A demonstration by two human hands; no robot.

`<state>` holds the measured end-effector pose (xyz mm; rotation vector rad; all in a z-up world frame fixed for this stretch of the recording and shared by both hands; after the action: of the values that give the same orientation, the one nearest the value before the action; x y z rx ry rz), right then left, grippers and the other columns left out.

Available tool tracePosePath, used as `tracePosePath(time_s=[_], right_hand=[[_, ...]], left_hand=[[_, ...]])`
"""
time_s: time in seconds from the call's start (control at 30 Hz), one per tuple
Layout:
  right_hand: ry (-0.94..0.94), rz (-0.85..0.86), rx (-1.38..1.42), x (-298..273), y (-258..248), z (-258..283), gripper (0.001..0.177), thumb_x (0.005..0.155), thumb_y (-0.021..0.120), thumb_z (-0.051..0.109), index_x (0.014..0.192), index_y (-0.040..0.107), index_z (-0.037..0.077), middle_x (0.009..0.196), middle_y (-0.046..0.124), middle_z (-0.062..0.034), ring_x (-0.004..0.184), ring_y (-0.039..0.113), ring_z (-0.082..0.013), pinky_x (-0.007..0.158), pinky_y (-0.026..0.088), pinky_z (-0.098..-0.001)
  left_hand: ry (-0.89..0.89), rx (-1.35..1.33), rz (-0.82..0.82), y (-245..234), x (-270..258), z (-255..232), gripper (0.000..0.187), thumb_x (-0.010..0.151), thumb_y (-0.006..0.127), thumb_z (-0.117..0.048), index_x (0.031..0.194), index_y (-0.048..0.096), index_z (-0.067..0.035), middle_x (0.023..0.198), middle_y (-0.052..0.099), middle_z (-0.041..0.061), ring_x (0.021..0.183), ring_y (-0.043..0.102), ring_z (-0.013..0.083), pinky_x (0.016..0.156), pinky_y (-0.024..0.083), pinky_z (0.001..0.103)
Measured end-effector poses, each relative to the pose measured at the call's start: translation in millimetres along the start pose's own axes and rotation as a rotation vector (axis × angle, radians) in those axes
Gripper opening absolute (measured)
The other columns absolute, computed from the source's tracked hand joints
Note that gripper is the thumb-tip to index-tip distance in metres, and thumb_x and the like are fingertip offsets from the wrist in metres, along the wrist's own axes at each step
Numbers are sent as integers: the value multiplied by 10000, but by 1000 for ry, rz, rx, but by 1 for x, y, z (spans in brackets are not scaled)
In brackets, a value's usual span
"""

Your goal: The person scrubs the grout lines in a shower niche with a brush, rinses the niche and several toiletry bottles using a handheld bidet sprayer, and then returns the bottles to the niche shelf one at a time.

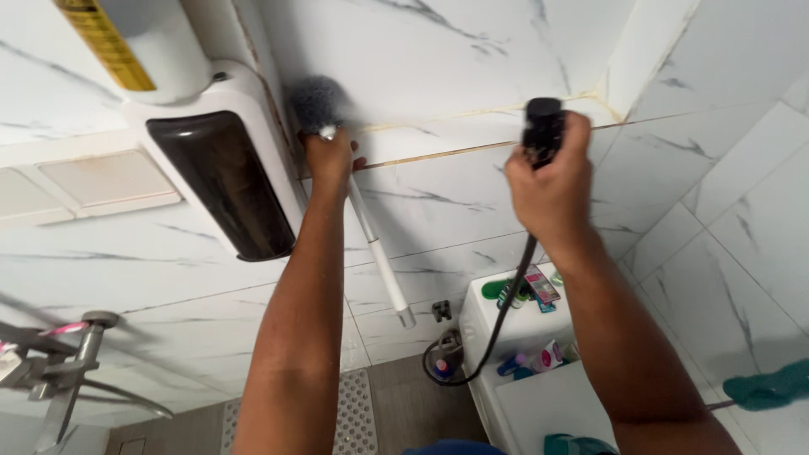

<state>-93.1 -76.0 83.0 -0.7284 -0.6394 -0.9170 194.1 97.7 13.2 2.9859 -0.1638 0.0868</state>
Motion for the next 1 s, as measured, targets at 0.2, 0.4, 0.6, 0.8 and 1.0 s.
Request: tracePosePath(time_s=[0.2,0.4,0.6,0.8,1.0], right_hand=[[-69,18,2,12,-7,11,414,962,690,12,1285,432,-13,933,651,-102,790,663,-163,692,555,-320],[-48,30,0,14,-8,26,411,972,690,50,1281,426,-9,940,699,-112,810,740,-186,701,590,-320],[-57,34,-81,12,-12,25,403,951,704,44,1259,447,4,944,722,-135,804,753,-237,715,591,-354],[76,67,-313,22,-39,4,420,916,675,85,1266,456,12,882,715,-197,789,743,-354,698,579,-439],[146,20,-508,46,-106,-55,377,960,655,81,1255,441,-14,926,713,-222,827,741,-379,752,580,-466]], left_hand=[[58,116,4,0,-18,-22,557,913,682,-146,1372,425,40,890,699,140,655,693,172,468,592,314],[262,330,19,1,-19,-21,438,894,702,-147,1263,536,19,902,719,140,630,709,208,539,573,345],[561,498,11,8,7,5,403,856,792,-215,1127,636,40,956,757,191,851,744,295,789,587,395],[491,692,148,12,-6,-11,414,818,750,-194,1162,640,9,935,748,202,894,735,372,839,572,442],[547,727,138,11,-13,-15,419,793,787,-199,1133,639,-3,952,734,216,910,715,408,811,567,487]])
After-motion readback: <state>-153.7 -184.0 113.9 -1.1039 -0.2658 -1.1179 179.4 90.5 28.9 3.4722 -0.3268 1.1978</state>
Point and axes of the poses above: each hand's wrist, its own x-axis towards the middle knuckle, its own y-axis out of the palm, z = x × y, the point moved 1 cm from there along x, towards the middle knuckle
